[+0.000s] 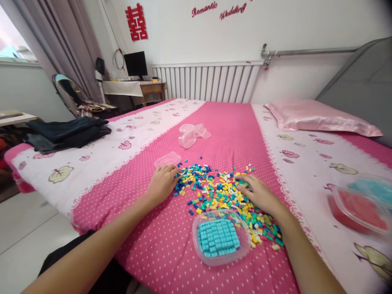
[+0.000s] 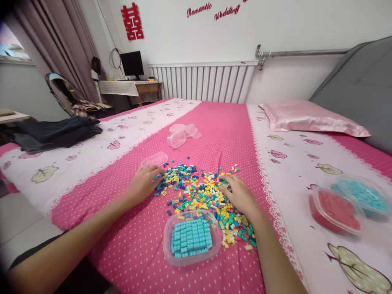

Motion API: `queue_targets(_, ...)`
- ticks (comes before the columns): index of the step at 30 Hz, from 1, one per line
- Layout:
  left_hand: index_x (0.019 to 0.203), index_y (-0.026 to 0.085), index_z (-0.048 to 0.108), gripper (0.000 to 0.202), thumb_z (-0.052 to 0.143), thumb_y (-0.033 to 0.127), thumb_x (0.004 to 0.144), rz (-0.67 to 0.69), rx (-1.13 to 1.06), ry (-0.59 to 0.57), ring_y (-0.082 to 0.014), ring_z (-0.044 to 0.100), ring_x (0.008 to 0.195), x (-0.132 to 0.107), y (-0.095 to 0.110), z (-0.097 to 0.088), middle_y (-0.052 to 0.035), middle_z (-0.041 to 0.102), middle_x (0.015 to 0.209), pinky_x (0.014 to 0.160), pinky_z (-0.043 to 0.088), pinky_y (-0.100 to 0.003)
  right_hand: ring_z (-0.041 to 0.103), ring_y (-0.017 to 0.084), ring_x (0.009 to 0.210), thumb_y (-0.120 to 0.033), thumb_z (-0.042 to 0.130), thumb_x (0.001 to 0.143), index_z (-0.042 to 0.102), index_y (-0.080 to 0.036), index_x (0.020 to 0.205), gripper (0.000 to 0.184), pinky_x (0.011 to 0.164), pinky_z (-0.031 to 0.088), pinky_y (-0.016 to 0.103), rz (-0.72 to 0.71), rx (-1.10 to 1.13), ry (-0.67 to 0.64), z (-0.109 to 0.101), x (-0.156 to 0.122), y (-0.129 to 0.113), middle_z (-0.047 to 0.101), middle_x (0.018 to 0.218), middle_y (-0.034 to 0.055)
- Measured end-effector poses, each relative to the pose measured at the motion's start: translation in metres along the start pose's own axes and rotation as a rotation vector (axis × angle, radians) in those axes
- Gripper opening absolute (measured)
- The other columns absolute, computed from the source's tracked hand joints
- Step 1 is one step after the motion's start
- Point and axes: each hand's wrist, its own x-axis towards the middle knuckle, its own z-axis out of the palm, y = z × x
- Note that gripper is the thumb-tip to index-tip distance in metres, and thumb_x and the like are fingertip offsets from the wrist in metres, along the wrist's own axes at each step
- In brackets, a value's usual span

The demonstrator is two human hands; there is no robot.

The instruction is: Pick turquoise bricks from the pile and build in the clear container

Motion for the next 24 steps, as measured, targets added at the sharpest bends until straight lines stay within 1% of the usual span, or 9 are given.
queue_targets(2, 0.117, 0.020, 0.065, 0.032, 0.042, 0.036, 0.103, -0.001, -0.011, 0.017, -0.0282, 0.060, 0.110, -0.001, 0.003, -0.001, -0.0115, 0.067, 0.116, 0.097, 0.045, -0.047, 0.064, 0.024, 0.110, -0.039, 0.063, 0.096, 0.061, -0.019, 0.126, 0.036, 0.093, 0.055, 0.048, 0.005, 0.014, -0.020, -0.003, 0.000, 0.001, 0.063, 0.129, 0.0094)
queue_targets(4, 0.118, 0.019, 0.066, 0.036, 0.038, 0.039, 0.105, 0.029, -0.041, 0.011, -0.0272, 0.060, 0.112, -0.004, 0.009, 0.000, -0.0110, 0.067, 0.120, 0.099, 0.045, -0.046, 0.065, 0.024, 0.109, -0.039, 0.063, 0.096, 0.062, -0.018, 0.125, 0.035, 0.091, 0.055, 0.047, 0.011, 0.020, -0.042, -0.006, 0.000, 0.001, 0.064, 0.127, 0.0092)
queue_targets(6, 0.124, 0.020, 0.064, 0.040, 0.035, 0.042, 0.106, 0.069, -0.075, -0.009, -0.0254, 0.058, 0.121, -0.007, 0.018, 0.004, -0.0102, 0.065, 0.130, 0.104, 0.044, -0.044, 0.065, 0.023, 0.108, -0.039, 0.063, 0.096, 0.062, -0.018, 0.124, 0.035, 0.091, 0.056, 0.046, 0.017, 0.016, -0.060, -0.009, 0.000, 0.000, 0.064, 0.126, 0.0090)
queue_targets(8, 0.134, 0.022, 0.059, 0.043, 0.035, 0.045, 0.106, 0.101, -0.099, -0.032, -0.0251, 0.052, 0.133, -0.010, 0.028, 0.011, -0.0098, 0.058, 0.144, 0.110, 0.042, -0.044, 0.065, 0.023, 0.108, -0.039, 0.063, 0.096, 0.062, -0.018, 0.124, 0.035, 0.091, 0.056, 0.046, 0.026, 0.007, -0.067, -0.010, 0.000, -0.001, 0.064, 0.126, 0.0090)
queue_targets(11, 0.144, 0.025, 0.052, 0.050, 0.038, 0.052, 0.104, 0.133, -0.102, -0.064, -0.0287, 0.042, 0.144, -0.015, 0.039, 0.022, -0.0095, 0.044, 0.158, 0.116, 0.036, -0.051, 0.065, 0.023, 0.106, -0.039, 0.063, 0.096, 0.062, -0.018, 0.125, 0.035, 0.090, 0.056, 0.046, 0.046, -0.011, -0.062, -0.011, 0.001, -0.001, 0.064, 0.125, 0.0089)
queue_targets(14, 0.145, 0.026, 0.052, 0.050, 0.039, 0.051, 0.104, 0.147, -0.095, -0.075, -0.0301, 0.036, 0.148, -0.017, 0.043, 0.029, -0.0093, 0.042, 0.160, 0.119, 0.031, -0.055, 0.066, 0.022, 0.103, -0.039, 0.063, 0.096, 0.062, -0.018, 0.125, 0.035, 0.086, 0.057, 0.044, 0.067, -0.036, -0.048, -0.011, 0.000, 0.000, 0.065, 0.123, 0.0086)
queue_targets(18, 0.143, 0.025, 0.053, 0.046, 0.039, 0.046, 0.105, 0.148, -0.089, -0.060, -0.0293, 0.036, 0.149, -0.016, 0.044, 0.032, -0.0100, 0.045, 0.157, 0.119, 0.030, -0.054, 0.066, 0.022, 0.102, -0.039, 0.063, 0.097, 0.061, -0.018, 0.125, 0.035, 0.086, 0.058, 0.043, 0.071, -0.093, 0.012, -0.011, 0.001, -0.004, 0.065, 0.123, 0.0086)
queue_targets(22, 0.142, 0.022, 0.055, 0.045, 0.037, 0.043, 0.106, 0.148, -0.078, -0.046, -0.0305, 0.037, 0.148, -0.014, 0.046, 0.033, -0.0120, 0.045, 0.157, 0.118, 0.030, -0.055, 0.063, 0.024, 0.112, -0.039, 0.062, 0.097, 0.061, -0.020, 0.127, 0.036, 0.093, 0.055, 0.048, 0.043, -0.189, 0.123, -0.005, 0.011, -0.021, 0.062, 0.132, 0.0098)
queue_targets(24, 0.141, 0.021, 0.055, 0.045, 0.036, 0.042, 0.106, 0.150, -0.074, -0.043, -0.0309, 0.037, 0.147, -0.013, 0.047, 0.034, -0.0127, 0.047, 0.156, 0.117, 0.030, -0.056, 0.062, 0.025, 0.115, -0.038, 0.062, 0.097, 0.061, -0.021, 0.128, 0.036, 0.096, 0.053, 0.049, 0.014, -0.239, 0.143, 0.003, 0.019, -0.030, 0.060, 0.136, 0.0102)
